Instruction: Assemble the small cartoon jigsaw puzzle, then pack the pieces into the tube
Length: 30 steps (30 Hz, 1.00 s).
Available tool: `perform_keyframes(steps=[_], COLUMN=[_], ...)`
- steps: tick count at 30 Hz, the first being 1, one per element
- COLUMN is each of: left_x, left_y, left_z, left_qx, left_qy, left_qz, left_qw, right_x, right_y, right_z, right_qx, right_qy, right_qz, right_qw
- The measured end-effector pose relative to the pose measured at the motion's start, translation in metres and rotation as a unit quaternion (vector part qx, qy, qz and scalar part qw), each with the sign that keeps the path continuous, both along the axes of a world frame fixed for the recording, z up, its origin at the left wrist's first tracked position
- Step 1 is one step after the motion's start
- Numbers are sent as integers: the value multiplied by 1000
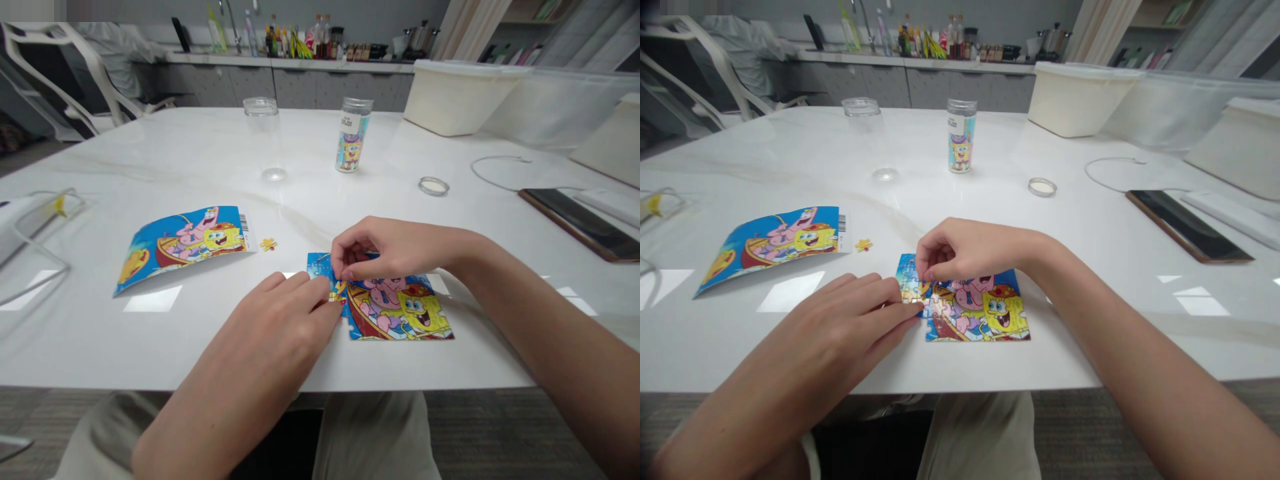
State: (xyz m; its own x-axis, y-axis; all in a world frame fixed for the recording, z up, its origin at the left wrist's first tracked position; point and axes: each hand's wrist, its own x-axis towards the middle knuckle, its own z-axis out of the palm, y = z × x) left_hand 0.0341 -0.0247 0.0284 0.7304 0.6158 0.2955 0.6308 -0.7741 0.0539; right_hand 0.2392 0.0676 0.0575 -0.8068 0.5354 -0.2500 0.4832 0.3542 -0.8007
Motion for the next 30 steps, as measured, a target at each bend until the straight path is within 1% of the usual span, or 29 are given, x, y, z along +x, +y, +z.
perform_keyframes(steps=[6,10,18,23,30], left_x=[0,0,-1,1,3], left_y=[1,1,3,3,5], left_z=[4,6,5,10,10], left_qx=[19,29,31,18,43], left_qy=[17,26,14,41,63], left_qz=[-35,-45,-48,-51,-67], left_qw=[999,998,998,998,995], right_x=[0,0,-1,-1,-1], right_y=[0,0,0,0,-1], right_z=[0,-1,0,0,0], right_qx=[3,3,6,6,4], right_qy=[-5,-3,-6,-9,-6], right_qz=[5,2,8,8,4], right_qw=[1000,1000,1000,1000,1000])
